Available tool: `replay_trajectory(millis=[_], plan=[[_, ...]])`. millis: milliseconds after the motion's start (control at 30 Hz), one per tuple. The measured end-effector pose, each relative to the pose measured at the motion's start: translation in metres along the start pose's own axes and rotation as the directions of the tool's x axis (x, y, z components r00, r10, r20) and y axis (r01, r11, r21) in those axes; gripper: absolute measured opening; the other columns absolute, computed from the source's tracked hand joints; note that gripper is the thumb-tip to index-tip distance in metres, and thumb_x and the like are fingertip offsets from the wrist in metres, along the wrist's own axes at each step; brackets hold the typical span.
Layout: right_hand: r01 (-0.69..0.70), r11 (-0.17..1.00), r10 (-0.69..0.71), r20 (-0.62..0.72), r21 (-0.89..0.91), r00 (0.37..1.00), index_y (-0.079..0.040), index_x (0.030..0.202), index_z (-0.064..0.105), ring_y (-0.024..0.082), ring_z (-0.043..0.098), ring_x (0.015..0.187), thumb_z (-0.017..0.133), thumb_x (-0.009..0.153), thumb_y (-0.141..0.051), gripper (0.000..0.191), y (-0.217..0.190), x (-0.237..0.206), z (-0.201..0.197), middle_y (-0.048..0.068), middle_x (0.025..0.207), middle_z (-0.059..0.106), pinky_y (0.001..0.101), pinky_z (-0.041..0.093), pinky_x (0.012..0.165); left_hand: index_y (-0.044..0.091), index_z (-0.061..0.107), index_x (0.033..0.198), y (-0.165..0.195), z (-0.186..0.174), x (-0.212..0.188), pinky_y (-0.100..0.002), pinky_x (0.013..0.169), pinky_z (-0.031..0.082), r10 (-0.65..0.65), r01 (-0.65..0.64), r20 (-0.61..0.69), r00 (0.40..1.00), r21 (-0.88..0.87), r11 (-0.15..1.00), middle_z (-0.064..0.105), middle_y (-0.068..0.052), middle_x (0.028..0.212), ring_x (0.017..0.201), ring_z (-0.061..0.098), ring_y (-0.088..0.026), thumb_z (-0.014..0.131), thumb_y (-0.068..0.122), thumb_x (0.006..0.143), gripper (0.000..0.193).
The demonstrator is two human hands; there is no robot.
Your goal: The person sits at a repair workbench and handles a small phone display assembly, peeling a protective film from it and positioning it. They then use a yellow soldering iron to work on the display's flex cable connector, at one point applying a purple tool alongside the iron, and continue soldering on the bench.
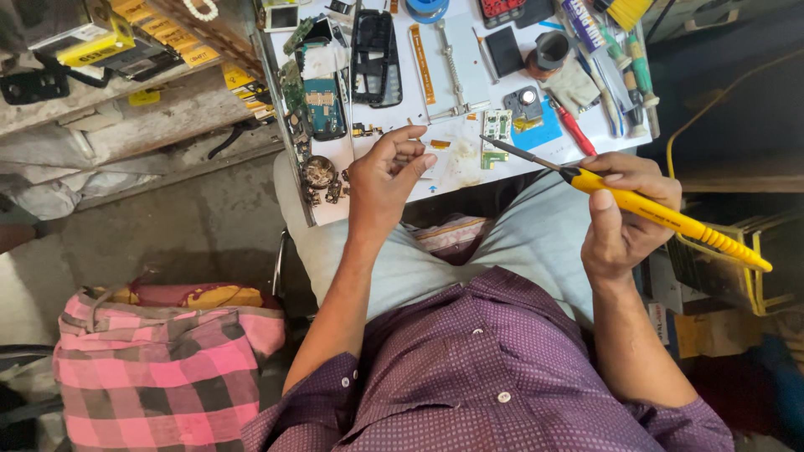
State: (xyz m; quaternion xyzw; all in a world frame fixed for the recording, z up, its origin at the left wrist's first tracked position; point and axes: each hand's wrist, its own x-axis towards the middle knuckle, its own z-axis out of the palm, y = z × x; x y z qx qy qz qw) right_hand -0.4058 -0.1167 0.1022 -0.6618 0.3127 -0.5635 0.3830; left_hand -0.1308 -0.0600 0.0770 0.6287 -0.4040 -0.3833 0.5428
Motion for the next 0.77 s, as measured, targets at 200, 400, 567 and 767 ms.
replay_trajectory(millis=[200,400,567,767], plan=[[-0.018,1.000,0.018,-0.019,0.009,1.000,-0.003,0.117,0.047,0.022,0.065,0.100,0.069,0.113,-0.017,0.026,0.001,-0.002,-0.005,0.022,0.115,0.066,0.0286,0.053,0.092,0.003,0.074,0.113,0.016,-0.008,0.013,-0.027,0.067,0.065,-0.125,0.115,0.167,0.978,0.074,0.991,0.077,-0.006,0.096,0.081,0.072,-0.009,0.073,0.011,0.093,0.022],[-0.016,1.000,0.014,-0.053,-0.025,0.998,-0.004,0.119,0.047,0.024,0.067,0.103,0.069,0.110,-0.020,0.028,-0.001,-0.001,-0.008,0.022,0.112,0.065,0.0294,0.052,0.094,0.005,0.077,0.100,0.026,-0.013,0.038,-0.039,0.073,0.055,0.090,-0.261,0.418,0.904,0.373,0.890,0.074,-0.011,0.088,0.081,0.068,-0.026,0.073,0.012,0.090,0.013],[-0.015,0.999,0.012,-0.075,-0.047,0.997,-0.004,0.119,0.047,0.023,0.067,0.102,0.069,0.109,-0.022,0.029,-0.003,0.000,-0.012,0.021,0.112,0.064,0.0286,0.052,0.092,0.009,0.079,0.100,0.028,-0.008,0.051,-0.045,0.085,0.048,0.181,-0.465,0.558,0.810,0.421,0.779,0.073,-0.009,0.092,0.092,0.064,-0.031,0.074,0.014,0.090,0.012],[-0.017,0.999,0.013,-0.106,-0.041,0.994,-0.006,0.119,0.047,0.022,0.065,0.099,0.070,0.109,-0.022,0.030,-0.001,0.001,-0.017,0.021,0.111,0.065,0.0292,0.051,0.091,0.009,0.076,0.107,0.023,-0.005,0.023,-0.043,0.092,0.044,0.301,-0.456,0.360,0.883,0.507,0.731,0.072,-0.008,0.109,0.106,0.065,-0.029,0.076,0.019,0.092,0.018]])
